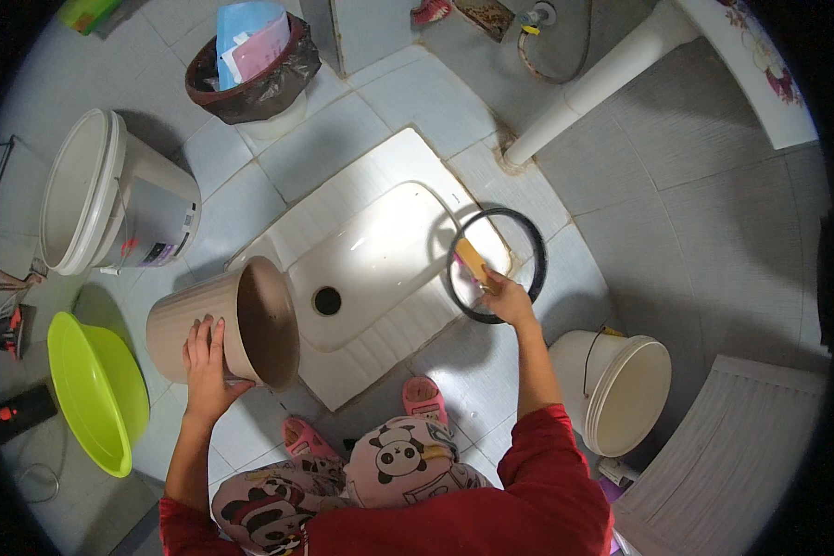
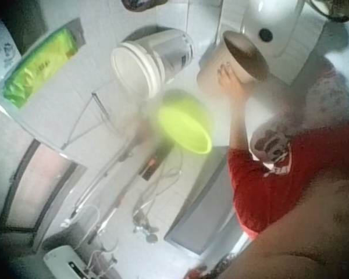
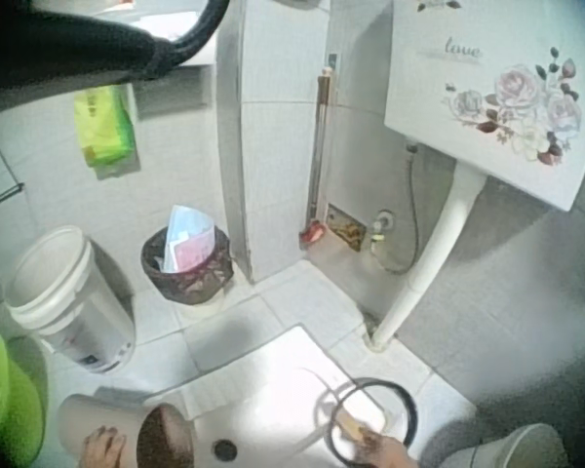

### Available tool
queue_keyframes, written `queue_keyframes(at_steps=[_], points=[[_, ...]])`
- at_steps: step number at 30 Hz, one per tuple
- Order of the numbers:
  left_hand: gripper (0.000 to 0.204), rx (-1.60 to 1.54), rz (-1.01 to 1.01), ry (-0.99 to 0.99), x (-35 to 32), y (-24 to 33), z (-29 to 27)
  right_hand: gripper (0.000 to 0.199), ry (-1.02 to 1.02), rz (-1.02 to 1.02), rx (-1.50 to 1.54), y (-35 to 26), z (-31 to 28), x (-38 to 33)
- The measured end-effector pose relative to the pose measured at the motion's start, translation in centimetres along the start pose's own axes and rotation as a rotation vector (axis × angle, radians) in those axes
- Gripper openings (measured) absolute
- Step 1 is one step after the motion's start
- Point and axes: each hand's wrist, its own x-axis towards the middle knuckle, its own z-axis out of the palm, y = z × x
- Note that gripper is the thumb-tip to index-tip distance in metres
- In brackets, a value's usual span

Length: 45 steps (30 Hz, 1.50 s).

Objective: The person carries a beige bucket to the bathroom, pours out dirty water, and scrubs the interior and exterior with a brush. They rinse the bucket under the sink faucet and continue scrubbing until the bucket appears clean.

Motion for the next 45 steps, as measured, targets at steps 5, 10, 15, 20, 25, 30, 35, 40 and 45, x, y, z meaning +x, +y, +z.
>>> queue_keyframes(at_steps=[5,10,15,20,25,30,35,40,45], points=[[0.108,-0.012,-0.004,0.005,-0.1,-0.2,-0.1,0.060,0.058,0.094,-0.036,-0.7,1.8,0.0],[0.105,-0.028,0.012,0.000,0.8,-0.8,-0.1,0.055,0.204,0.124,0.203,1.1,2.5,-1.3],[0.108,-0.103,-0.007,-0.011,0.9,-1.5,-0.2,0.052,0.222,0.230,0.064,2.6,1.8,-1.2],[0.108,-0.086,-0.013,-0.144,0.6,-3.2,-1.3,0.046,-0.073,-0.184,0.607,-2.0,5.0,-2.4],[0.111,-0.053,0.076,-0.192,0.8,-4.6,-1.2,0.042,-0.618,-0.636,-0.102,-15.5,12.8,-5.3],[0.124,-0.031,0.040,-0.301,1.1,-4.8,-0.8,0.037,-0.324,-0.857,-0.231,-21.7,20.7,-0.3],[0.122,-0.038,0.046,-0.270,2.6,-5.0,0.3,0.032,-0.522,-0.997,-0.198,-19.9,26.2,-4.4],[0.121,-0.062,0.074,-0.278,2.3,-5.2,0.4,0.038,-0.282,-0.919,-0.277,-20.1,26.7,1.7],[0.121,-0.033,0.075,-0.360,2.8,-4.5,0.5,0.031,-0.306,-1.004,-0.241,-17.8,28.8,0.7]])
